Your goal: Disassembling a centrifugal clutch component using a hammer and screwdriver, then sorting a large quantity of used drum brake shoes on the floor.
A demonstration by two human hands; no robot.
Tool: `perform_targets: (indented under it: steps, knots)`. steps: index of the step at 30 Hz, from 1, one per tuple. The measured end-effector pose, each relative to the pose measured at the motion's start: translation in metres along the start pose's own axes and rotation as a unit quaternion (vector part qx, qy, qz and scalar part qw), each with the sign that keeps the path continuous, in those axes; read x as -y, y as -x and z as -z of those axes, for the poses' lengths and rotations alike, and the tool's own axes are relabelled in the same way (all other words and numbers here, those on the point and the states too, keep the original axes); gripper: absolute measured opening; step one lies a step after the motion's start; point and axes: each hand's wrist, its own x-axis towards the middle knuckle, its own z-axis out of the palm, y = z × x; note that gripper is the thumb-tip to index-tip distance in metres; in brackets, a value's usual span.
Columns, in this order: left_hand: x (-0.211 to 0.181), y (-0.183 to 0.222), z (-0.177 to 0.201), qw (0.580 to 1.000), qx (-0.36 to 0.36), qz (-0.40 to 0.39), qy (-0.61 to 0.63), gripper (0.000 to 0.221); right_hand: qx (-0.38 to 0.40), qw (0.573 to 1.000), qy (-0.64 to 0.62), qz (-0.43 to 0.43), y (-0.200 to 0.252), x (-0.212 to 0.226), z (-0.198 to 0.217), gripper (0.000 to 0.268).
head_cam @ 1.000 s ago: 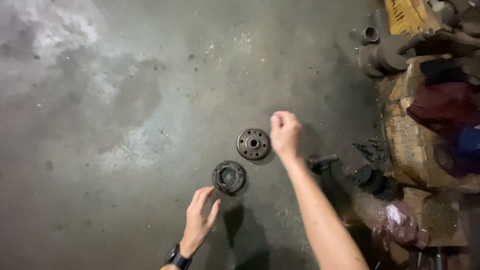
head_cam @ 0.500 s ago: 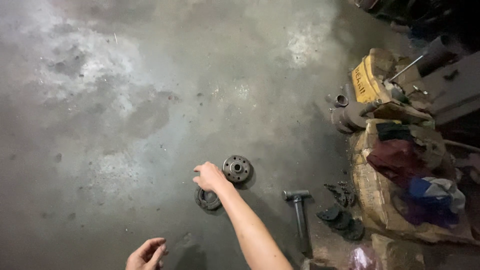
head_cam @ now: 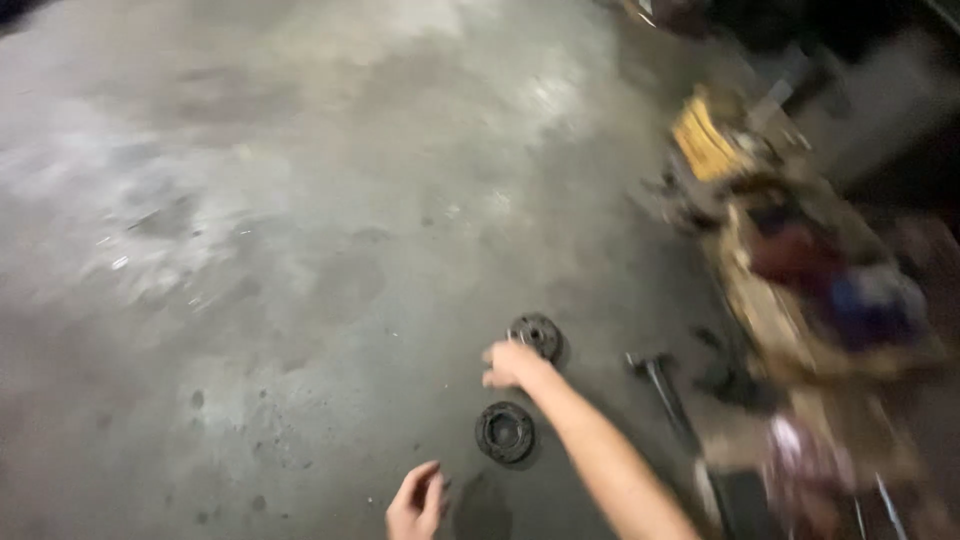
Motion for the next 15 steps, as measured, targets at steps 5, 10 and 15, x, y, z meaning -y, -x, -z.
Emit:
perform_targets:
  steps: [5,10,15]
  knots:
    - [-0.051,-0.005,-0.023,0.988,0.130,-0.063,-0.060,0.025,-0.185,0.971,-0.136,-0.059,0.099,0.014,0.079,0.043]
    - [-0.040,-0.003,-0.049,0.972,0.220,-0.054,-0.059,0.024,-0.229,0.968,-0.035,-0.091,0.137,-0.005,0.039,0.023]
    - [-0.032,0.012,-0.068,0.957,0.274,-0.030,-0.093,0.026,-0.029,0.999,0.037,-0.004,0.213,0.021,-0.066,0.016]
